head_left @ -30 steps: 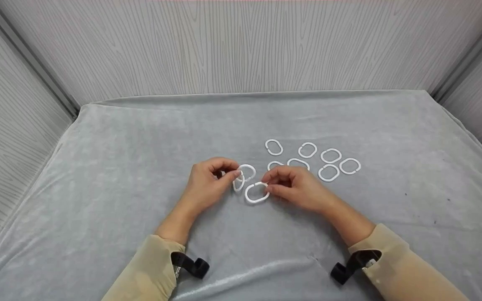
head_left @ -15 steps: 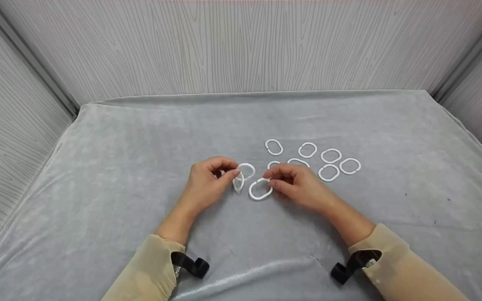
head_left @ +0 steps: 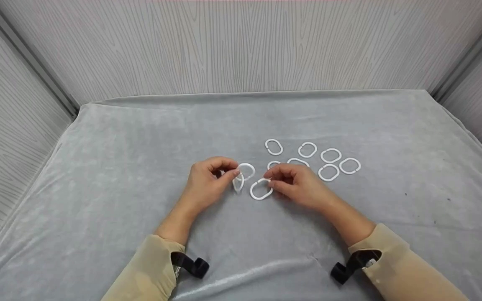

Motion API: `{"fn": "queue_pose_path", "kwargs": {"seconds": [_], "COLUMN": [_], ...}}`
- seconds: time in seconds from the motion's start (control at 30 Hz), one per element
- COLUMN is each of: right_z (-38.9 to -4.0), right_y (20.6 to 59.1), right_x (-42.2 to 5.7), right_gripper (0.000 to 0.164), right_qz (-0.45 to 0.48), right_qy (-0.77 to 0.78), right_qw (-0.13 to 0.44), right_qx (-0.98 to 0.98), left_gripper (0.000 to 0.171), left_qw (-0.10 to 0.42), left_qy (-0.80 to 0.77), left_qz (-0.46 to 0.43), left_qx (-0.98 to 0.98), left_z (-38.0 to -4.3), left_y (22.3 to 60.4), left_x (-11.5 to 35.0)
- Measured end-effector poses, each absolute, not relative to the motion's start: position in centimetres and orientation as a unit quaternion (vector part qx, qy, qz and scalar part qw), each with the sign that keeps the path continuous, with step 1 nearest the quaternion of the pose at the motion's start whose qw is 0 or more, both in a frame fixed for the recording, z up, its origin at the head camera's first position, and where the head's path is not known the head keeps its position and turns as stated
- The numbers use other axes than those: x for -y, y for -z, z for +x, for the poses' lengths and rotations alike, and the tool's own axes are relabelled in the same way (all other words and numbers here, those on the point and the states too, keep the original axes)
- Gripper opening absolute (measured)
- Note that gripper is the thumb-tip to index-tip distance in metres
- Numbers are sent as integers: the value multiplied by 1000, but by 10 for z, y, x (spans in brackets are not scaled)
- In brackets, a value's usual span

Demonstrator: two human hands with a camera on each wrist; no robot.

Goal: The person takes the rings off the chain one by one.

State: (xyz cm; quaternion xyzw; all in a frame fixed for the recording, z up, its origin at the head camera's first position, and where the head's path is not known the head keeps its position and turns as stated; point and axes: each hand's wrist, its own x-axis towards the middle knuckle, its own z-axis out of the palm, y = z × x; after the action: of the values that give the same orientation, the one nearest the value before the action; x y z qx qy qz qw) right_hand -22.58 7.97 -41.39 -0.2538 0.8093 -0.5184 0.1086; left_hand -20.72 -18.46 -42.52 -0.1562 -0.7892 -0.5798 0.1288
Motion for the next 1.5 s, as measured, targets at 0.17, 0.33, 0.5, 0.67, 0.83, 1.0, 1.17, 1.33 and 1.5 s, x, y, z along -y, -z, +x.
{"fn": "queue_pose_path", "kwargs": {"seconds": [0.17, 0.33, 0.5, 0.67, 0.83, 1.0, 1.17, 1.33, 1.5], "right_z": [-225, -227, -228, -228, -229, -229, -229, -228, -227], "right_y": [414, 416, 418, 419, 419, 419, 420, 419, 418], "right_x": [-80, -80, -80, -80, -80, -80, -80, -80, -80], "right_gripper": [16, 16, 16, 16, 15, 15, 16, 17, 18], "right_qz": [-244, -243, -247, -243, -246, -249, -244, -233, -227], "right_qy": [514, 513, 511, 510, 507, 499, 502, 510, 520], "right_qw": [108, 102, 98, 94, 84, 73, 71, 77, 74], "right_qx": [-815, -817, -817, -820, -822, -827, -827, -824, -820], "left_gripper": [7, 7, 7, 5, 5, 4, 4, 4, 4], "left_qw": [129, 129, 130, 131, 128, 130, 132, 135, 128], "left_qy": [578, 576, 573, 575, 578, 578, 578, 576, 580], "left_qz": [-158, -159, -160, -162, -159, -160, -159, -160, -162], "left_qx": [790, 791, 793, 791, 790, 790, 789, 790, 788], "left_z": [-207, -207, -208, -208, -208, -208, -207, -208, -209], "left_y": [425, 425, 426, 426, 425, 425, 425, 426, 426], "left_x": [184, 185, 185, 185, 184, 184, 184, 184, 184]}}
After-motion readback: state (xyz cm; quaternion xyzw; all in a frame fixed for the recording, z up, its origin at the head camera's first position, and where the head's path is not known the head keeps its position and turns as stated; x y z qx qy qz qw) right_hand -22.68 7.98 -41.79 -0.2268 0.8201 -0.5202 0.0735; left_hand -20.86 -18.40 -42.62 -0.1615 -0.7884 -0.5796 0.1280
